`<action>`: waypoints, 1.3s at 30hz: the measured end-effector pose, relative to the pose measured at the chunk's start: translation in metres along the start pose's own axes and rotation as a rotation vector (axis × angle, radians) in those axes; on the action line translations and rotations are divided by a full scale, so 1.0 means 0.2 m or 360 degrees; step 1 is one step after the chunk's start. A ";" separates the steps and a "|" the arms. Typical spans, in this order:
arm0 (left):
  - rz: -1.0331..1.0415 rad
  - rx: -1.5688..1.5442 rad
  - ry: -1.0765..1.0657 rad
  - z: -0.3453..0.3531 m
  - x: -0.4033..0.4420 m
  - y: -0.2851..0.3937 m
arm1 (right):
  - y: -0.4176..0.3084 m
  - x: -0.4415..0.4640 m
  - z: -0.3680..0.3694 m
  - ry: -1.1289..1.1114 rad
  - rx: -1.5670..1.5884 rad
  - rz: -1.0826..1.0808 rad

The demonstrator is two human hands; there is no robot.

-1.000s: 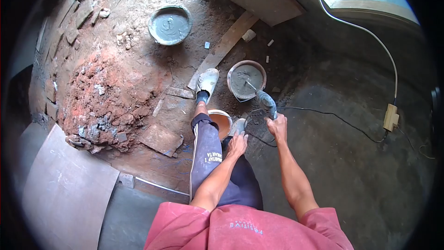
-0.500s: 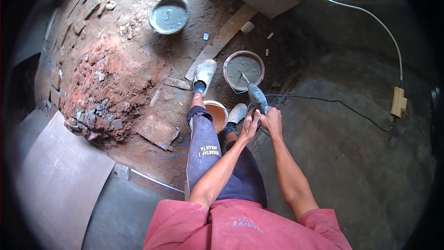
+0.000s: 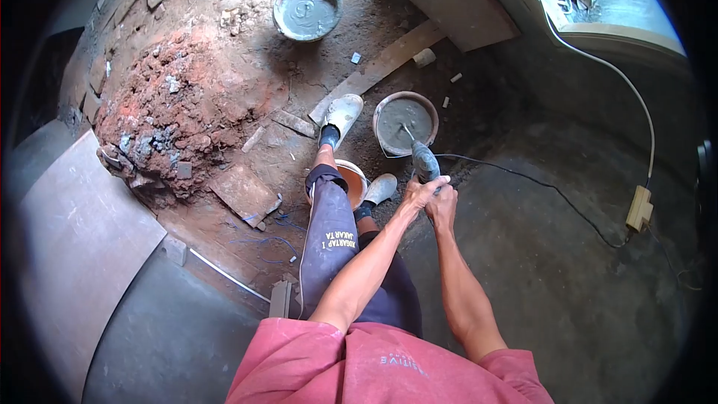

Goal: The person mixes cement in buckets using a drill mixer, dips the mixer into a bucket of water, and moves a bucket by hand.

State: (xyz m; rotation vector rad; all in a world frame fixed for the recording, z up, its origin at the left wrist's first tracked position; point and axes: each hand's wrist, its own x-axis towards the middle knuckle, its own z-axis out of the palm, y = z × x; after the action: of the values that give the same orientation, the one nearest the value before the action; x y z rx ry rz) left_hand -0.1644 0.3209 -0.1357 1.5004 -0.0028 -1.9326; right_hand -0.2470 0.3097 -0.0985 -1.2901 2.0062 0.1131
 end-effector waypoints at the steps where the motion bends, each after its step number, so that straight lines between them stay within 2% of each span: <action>1: -0.0002 -0.0008 0.0007 0.00 -0.01 0.03 | 0.01 0.01 0.01 -0.0007 -0.0007 -0.0003; 6: 0.0165 0.0157 0.0094 0.04 -0.03 0.07 | 0.08 0.04 0.04 0.0096 -0.0020 -0.0034; 12: 0.0218 0.0188 0.0120 0.05 0.00 0.01 | 0.02 0.01 -0.02 0.0029 -0.0013 0.0049; 18: 0.0057 0.0049 0.0006 0.03 -0.02 0.04 | 0.01 0.02 -0.03 0.0003 -0.0069 0.0005; 22: 0.0089 -0.0016 0.0077 0.04 0.00 -0.04 | 0.00 0.00 -0.04 0.0027 -0.0091 -0.0049; 25: 0.0107 0.0088 0.0125 0.05 0.01 -0.03 | 0.00 0.01 -0.06 0.0008 -0.0133 -0.0078; 28: -0.0020 0.0171 0.0147 0.08 -0.04 -0.02 | 0.02 0.00 -0.08 0.0008 -0.0101 -0.0102; 30: 0.0118 0.0031 0.0221 0.10 -0.05 -0.01 | 0.02 0.01 -0.09 -0.0032 -0.0069 -0.0095; 34: 0.0047 0.0108 0.0171 0.11 -0.03 -0.02 | 0.01 0.01 -0.11 -0.0031 -0.0018 -0.0111; 39: 0.0186 0.0088 0.0222 0.14 0.04 -0.12 | 0.01 0.01 -0.12 -0.0021 -0.0013 -0.0224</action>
State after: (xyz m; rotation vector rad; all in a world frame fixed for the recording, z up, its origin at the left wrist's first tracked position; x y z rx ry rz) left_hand -0.2006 0.3242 -0.1425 1.6319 -0.0811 -1.7461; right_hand -0.2610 0.2985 -0.0826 -1.4277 1.8989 0.0632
